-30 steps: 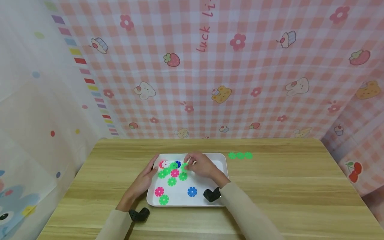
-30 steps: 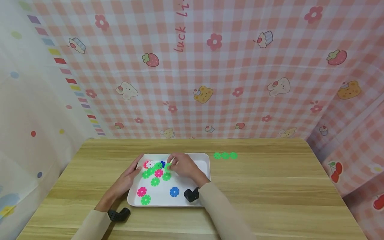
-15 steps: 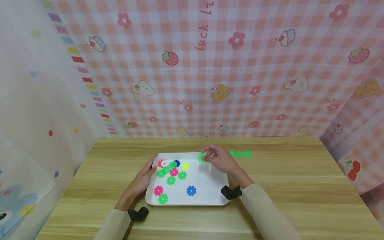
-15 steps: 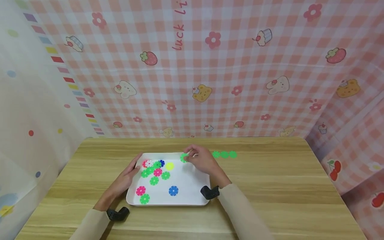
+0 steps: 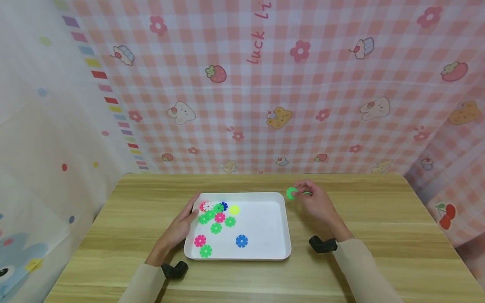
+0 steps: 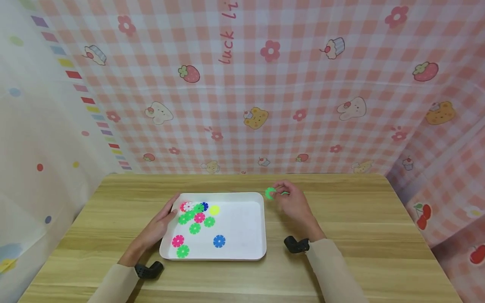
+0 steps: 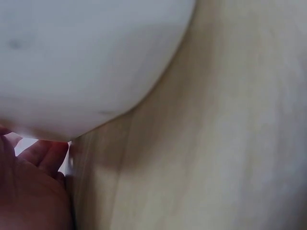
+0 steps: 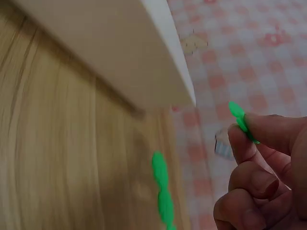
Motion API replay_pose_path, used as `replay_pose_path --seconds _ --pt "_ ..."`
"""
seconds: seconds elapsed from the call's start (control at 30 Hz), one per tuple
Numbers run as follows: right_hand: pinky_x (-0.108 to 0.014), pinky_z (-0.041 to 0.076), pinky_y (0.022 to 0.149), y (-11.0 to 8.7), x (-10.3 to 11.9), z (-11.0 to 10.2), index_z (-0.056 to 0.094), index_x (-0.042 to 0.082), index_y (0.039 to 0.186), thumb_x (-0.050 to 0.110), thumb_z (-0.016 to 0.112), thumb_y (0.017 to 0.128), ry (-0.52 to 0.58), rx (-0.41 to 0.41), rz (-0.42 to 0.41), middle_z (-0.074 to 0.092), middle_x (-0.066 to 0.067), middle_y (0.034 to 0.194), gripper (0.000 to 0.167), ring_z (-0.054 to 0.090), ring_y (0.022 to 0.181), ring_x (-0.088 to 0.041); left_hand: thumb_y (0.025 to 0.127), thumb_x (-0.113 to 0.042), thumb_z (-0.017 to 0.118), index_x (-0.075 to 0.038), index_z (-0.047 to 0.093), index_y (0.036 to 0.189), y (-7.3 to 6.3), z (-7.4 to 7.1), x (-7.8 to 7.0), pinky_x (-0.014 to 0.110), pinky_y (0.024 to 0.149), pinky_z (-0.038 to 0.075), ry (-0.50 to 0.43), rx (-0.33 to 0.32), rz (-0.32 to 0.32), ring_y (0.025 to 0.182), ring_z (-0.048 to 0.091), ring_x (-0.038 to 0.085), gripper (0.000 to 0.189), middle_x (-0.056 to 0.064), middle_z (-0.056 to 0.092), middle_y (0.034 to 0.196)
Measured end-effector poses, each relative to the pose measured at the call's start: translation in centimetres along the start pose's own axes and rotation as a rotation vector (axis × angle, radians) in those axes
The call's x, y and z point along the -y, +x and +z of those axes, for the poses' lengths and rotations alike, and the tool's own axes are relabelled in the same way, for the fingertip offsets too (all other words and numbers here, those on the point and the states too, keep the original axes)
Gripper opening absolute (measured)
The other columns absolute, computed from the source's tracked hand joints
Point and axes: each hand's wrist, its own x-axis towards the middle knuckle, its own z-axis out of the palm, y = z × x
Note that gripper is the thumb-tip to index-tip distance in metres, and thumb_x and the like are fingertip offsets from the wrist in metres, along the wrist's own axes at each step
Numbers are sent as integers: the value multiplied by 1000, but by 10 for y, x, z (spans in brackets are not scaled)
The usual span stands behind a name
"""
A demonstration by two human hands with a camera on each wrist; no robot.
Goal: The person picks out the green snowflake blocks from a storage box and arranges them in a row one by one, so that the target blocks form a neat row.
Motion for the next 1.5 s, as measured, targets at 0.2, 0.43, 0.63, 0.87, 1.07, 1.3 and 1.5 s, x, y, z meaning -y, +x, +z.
replay_pose_path --seconds 0.2,0.43,0.63,0.87,1.07,1.3,1.5 --pt "-21 47 75 -4 -28 -30 61 3 117 18 63 98 -22 -74 47 68 -15 100 25 61 89 -19 110 -21 27 -23 11 161 0 0 -1 52 123 -1 4 -6 9 153 -2 22 54 -2 6 167" --pt "-22 44 64 -9 -56 -57 59 4 123 27 60 100 -68 -140 121 65 -12 100 33 53 78 -10 110 -22 27 -23 10 161 0 0 0 52 123 -1 6 -1 11 153 -3 22 54 -2 5 167" --pt "-20 44 65 -8 -73 -63 61 1 119 22 63 98 -67 -222 160 67 -3 90 30 54 76 -4 110 -22 27 -25 10 161 0 0 0 52 123 -2 3 0 4 153 -3 22 54 -2 5 167" --pt "-16 44 66 0 -77 -55 64 -1 117 18 66 96 -45 -271 168 70 -4 87 28 56 73 -2 110 -22 27 -24 11 161 0 1 0 52 123 -1 11 -8 1 154 -2 22 54 -2 5 167" --pt "-17 44 66 1 -79 -53 65 0 116 18 65 97 -80 -264 185 69 -6 89 26 55 75 -5 110 -22 27 -24 10 161 1 1 0 52 123 -1 19 -8 8 154 -3 22 54 -2 5 167" --pt "-19 43 69 3 -79 -52 68 1 112 16 67 95 -118 -271 188 69 -10 94 22 56 79 -8 110 -22 27 -25 10 161 1 1 -1 53 123 -1 14 -6 -5 154 -3 23 54 -2 4 167" --pt "-24 43 71 2 -76 -50 72 1 110 15 69 94 -150 -296 193 70 -15 98 22 57 83 -14 110 -21 27 -25 11 161 1 2 1 52 123 -1 13 -9 -5 154 -3 23 54 -2 5 167"
